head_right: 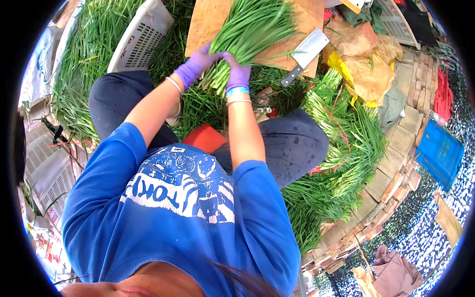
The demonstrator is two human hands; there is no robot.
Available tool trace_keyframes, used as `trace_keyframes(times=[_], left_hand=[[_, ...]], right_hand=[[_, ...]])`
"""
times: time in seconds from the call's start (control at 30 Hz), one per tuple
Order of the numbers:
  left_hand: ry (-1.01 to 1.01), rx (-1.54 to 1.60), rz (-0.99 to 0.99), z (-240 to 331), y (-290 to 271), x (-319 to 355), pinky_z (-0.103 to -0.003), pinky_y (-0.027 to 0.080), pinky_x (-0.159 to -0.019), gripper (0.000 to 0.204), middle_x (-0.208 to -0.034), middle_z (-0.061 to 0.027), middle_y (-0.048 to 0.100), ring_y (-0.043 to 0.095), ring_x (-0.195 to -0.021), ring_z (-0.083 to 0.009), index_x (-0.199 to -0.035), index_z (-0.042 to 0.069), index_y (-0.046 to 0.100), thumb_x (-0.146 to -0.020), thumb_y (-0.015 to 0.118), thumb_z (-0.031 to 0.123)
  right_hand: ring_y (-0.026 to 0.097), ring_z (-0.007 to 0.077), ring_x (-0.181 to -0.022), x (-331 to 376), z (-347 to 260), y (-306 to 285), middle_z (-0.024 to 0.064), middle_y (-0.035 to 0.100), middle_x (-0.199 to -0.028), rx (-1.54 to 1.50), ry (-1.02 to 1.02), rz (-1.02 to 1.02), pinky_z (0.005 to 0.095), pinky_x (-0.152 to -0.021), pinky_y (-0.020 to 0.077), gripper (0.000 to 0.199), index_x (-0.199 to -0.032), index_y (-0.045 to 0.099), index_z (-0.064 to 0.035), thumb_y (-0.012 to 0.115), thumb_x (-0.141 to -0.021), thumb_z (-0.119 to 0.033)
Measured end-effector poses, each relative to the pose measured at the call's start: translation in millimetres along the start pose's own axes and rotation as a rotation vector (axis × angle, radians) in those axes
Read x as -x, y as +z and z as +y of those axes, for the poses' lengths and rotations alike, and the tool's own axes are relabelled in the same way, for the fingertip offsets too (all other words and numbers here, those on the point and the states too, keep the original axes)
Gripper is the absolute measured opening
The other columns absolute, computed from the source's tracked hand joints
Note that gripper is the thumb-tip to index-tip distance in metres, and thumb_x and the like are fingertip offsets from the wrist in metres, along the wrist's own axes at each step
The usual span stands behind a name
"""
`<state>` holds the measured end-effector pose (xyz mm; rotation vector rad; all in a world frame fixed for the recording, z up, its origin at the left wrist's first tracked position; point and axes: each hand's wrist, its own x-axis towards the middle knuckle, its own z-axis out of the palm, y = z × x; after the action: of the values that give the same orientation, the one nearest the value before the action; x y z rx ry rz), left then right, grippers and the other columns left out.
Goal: The person bundles bunches of chives together by hand, secures them with red string, uses a knife to trim the ends, and places the bundles into a basket.
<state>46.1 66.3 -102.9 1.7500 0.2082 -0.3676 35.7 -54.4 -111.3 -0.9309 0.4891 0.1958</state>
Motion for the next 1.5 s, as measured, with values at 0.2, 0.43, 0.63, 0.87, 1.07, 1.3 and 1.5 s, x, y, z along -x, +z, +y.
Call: trace_keyframes(times=[0.2,0.43,0.63,0.87,1.07,1.3,1.5], left_hand=[[-0.01,-0.109,-0.089,-18.7,-40.3,-9.1,-0.031,0.031,-0.096,0.059,-0.118,-0.0144,0.05,0.044,-0.112,-0.021,-0.128,0.002,0.033,-0.081,0.06,0.024],[0.515,-0.461,0.459,-3.0,-20.9,13.7,-0.036,0.029,-0.098,0.077,-0.128,-0.0212,0.037,0.039,-0.117,-0.0333,-0.133,0.002,0.022,-0.075,0.065,0.028],[0.379,-0.962,0.211,24.0,-2.8,27.3,-0.045,0.016,-0.102,0.064,-0.131,-0.0039,0.037,0.028,-0.123,-0.0322,-0.114,0.024,0.055,-0.062,0.06,0.062],[0.139,-0.969,-0.025,32.8,-9.4,18.0,-0.045,0.016,-0.103,0.052,-0.134,-0.0024,0.035,0.022,-0.126,-0.0359,-0.094,0.018,0.067,-0.063,0.062,0.06],[0.277,-0.963,0.184,31.0,-4.4,33.2,-0.047,0.011,-0.103,0.024,-0.127,0.0045,0.043,0.027,-0.124,-0.0312,-0.074,0.022,0.069,-0.066,0.065,0.044],[0.777,-0.817,0.169,41.1,9.9,99.5,-0.047,0.03,-0.095,0.014,-0.111,0.0026,0.055,0.042,-0.113,-0.0279,-0.077,0.02,0.067,-0.065,0.069,0.027],[0.64,-0.629,-0.72,45.6,-20.1,155.2,-0.039,0.038,-0.089,0.02,-0.112,-0.004,0.054,0.049,-0.105,-0.0265,-0.087,0.017,0.066,-0.07,0.065,0.029]], right_hand=[[0.053,0.0212,-0.094,-4.9,-2.8,-37.5,0.0101,0.056,-0.104,0.203,0.124,0.041,0.0332,-0.086,0.0407,0.044,-0.106,0.055,0.0012,0.067,-0.069,-0.018],[0.054,0.022,-0.092,-2.5,-4.5,-35.3,0.0107,0.056,-0.105,0.13,0.12,0.009,0.0329,-0.083,0.0434,0.047,-0.11,0.052,0.0014,0.067,-0.069,-0.015],[0.056,0.0194,-0.09,-6.2,-0.5,-34.1,0.0099,0.058,-0.099,0.032,0.081,-0.026,0.0303,-0.084,0.0414,0.043,-0.102,0.054,0.0045,0.071,-0.065,-0.009],[0.053,0.0203,-0.097,-15.6,6.7,-39.5,0.0115,0.055,-0.106,0.022,0.05,-0.06,0.0304,-0.09,0.0363,0.059,-0.112,0.047,0.0051,0.074,-0.062,-0.012],[0.049,0.0199,-0.101,2.4,-11.9,-15.6,0.0089,0.052,-0.112,0.269,-0.032,-0.018,0.0299,-0.088,0.0368,0.055,-0.117,0.045,-0.0004,0.069,-0.069,-0.014],[0.057,0.0216,-0.087,-13.5,-4.8,-13.5,0.0121,0.057,-0.102,0.44,-0.127,-0.085,0.0312,-0.076,0.0454,0.063,-0.113,0.044,0.0025,0.074,-0.059,-0.005],[0.051,0.0265,-0.103,-22.2,9.4,-11.6,0.0162,0.052,-0.114,0.48,-0.21,-0.046,0.0307,-0.09,0.0367,0.076,-0.12,0.04,0.0038,0.077,-0.056,-0.013]])
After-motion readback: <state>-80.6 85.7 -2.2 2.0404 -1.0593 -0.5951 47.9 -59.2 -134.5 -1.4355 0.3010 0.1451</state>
